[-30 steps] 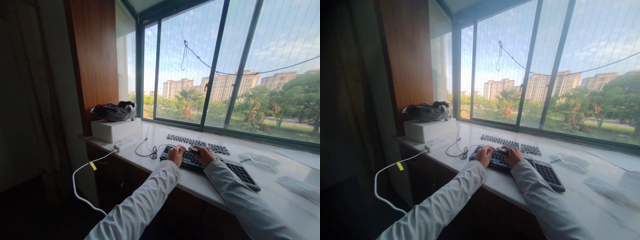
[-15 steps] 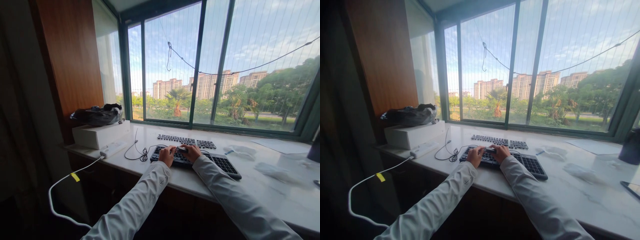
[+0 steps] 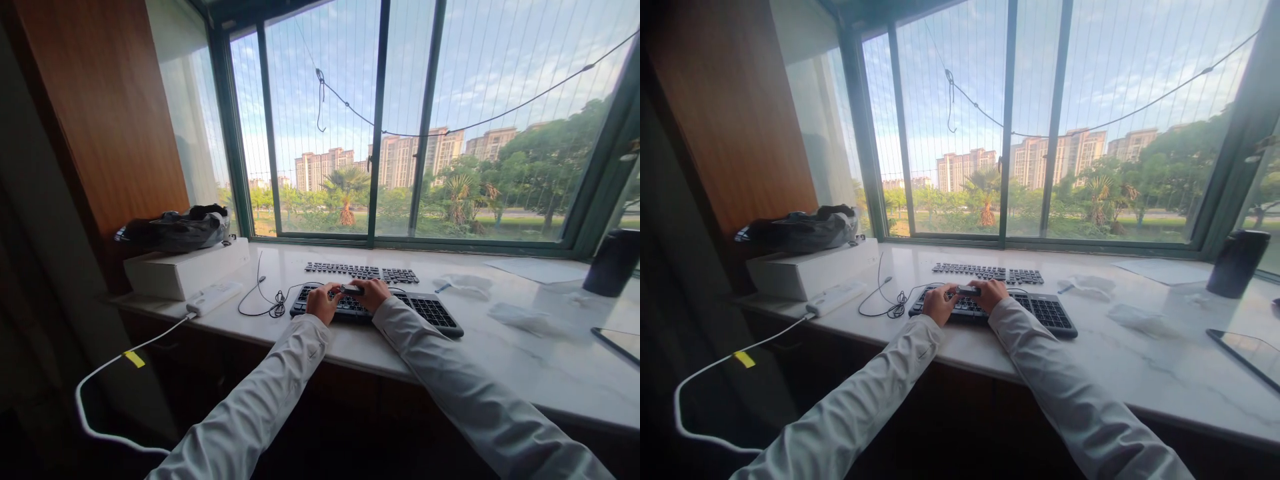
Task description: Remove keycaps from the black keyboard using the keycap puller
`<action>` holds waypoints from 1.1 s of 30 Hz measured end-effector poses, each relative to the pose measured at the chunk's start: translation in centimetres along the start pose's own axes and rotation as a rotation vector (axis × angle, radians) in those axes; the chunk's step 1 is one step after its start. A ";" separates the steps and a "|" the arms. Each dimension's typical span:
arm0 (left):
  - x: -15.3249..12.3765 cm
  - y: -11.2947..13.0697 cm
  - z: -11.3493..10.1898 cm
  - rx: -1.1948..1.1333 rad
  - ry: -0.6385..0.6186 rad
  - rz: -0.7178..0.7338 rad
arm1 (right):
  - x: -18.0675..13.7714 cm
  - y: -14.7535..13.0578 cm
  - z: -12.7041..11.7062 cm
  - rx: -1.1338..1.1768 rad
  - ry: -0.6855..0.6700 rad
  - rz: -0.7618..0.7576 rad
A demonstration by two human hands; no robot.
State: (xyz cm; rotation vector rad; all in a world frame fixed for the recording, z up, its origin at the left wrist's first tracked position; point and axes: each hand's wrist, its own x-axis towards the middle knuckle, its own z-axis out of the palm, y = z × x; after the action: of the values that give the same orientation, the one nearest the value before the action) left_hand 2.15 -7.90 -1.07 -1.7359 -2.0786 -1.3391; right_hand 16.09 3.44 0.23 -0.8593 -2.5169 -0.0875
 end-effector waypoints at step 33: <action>2.3 -0.4 -0.1 0.273 -0.037 0.235 | 0.1 4.4 -2.3 -0.189 -0.049 0.491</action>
State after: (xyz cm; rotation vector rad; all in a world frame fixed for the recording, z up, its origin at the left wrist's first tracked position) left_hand 0.98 -6.23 0.15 -1.8251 -1.8961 -0.9187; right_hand 19.59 6.54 1.86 -1.5457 -2.2913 -0.1438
